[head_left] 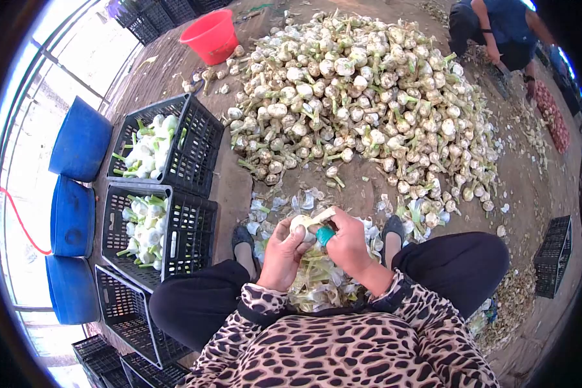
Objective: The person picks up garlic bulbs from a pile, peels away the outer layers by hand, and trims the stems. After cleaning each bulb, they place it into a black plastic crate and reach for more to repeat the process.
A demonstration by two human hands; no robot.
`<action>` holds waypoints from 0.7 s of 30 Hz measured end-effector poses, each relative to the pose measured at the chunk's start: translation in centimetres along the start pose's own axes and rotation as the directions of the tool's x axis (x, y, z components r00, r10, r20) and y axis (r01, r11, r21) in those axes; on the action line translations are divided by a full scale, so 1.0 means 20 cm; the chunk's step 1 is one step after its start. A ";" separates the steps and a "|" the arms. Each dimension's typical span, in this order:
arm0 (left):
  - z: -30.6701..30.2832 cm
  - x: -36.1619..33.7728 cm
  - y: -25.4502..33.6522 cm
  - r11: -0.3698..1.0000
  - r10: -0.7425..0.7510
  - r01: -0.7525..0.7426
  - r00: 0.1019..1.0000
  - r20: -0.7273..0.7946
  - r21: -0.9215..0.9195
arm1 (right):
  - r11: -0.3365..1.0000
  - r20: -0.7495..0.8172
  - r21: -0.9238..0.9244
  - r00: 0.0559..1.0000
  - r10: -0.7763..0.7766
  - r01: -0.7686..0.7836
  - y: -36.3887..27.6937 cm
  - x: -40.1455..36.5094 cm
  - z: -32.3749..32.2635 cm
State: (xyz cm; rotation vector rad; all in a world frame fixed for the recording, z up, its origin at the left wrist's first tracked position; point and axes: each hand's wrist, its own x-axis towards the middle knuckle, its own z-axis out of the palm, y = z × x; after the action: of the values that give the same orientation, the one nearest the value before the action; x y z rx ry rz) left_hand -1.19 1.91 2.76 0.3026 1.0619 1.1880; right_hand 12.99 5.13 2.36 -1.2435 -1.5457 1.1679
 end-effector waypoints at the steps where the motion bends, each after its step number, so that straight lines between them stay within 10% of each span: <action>1: -0.01 0.00 0.00 1.000 -0.001 0.001 1.000 0.013 0.015 | 0.999 -0.003 -0.013 0.999 -0.037 0.037 0.00 0.00 -0.01; 7: -0.05 -0.01 0.04 0.976 -0.171 0.186 0.976 0.133 -0.112 | 0.965 0.213 0.261 0.977 -0.022 -0.035 -0.02 0.02 -0.10; 13: -0.12 0.01 0.04 0.959 -0.140 0.214 0.928 0.345 -0.186 | 0.598 0.238 0.772 0.970 0.042 -0.215 0.09 0.05 -0.09; 16: -0.10 -0.02 0.05 0.967 -0.089 0.170 0.923 0.374 -0.189 | 0.361 -0.017 0.909 0.849 0.528 -0.206 0.06 0.15 -0.24; 19: -0.11 0.00 0.04 0.962 -0.071 0.147 0.948 0.309 -0.230 | 0.843 -0.054 0.468 0.943 0.328 -0.266 0.04 0.15 -0.24; 21: -0.11 0.02 0.04 0.962 -0.054 0.095 0.985 0.162 -0.256 | 0.994 0.094 0.112 0.996 0.001 -0.012 0.10 0.07 -0.17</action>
State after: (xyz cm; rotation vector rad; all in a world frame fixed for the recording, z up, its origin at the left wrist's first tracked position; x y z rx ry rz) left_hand -3.46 1.84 1.89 0.1423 0.7644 1.2014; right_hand 16.52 7.18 1.31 -1.1345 -1.5230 1.3157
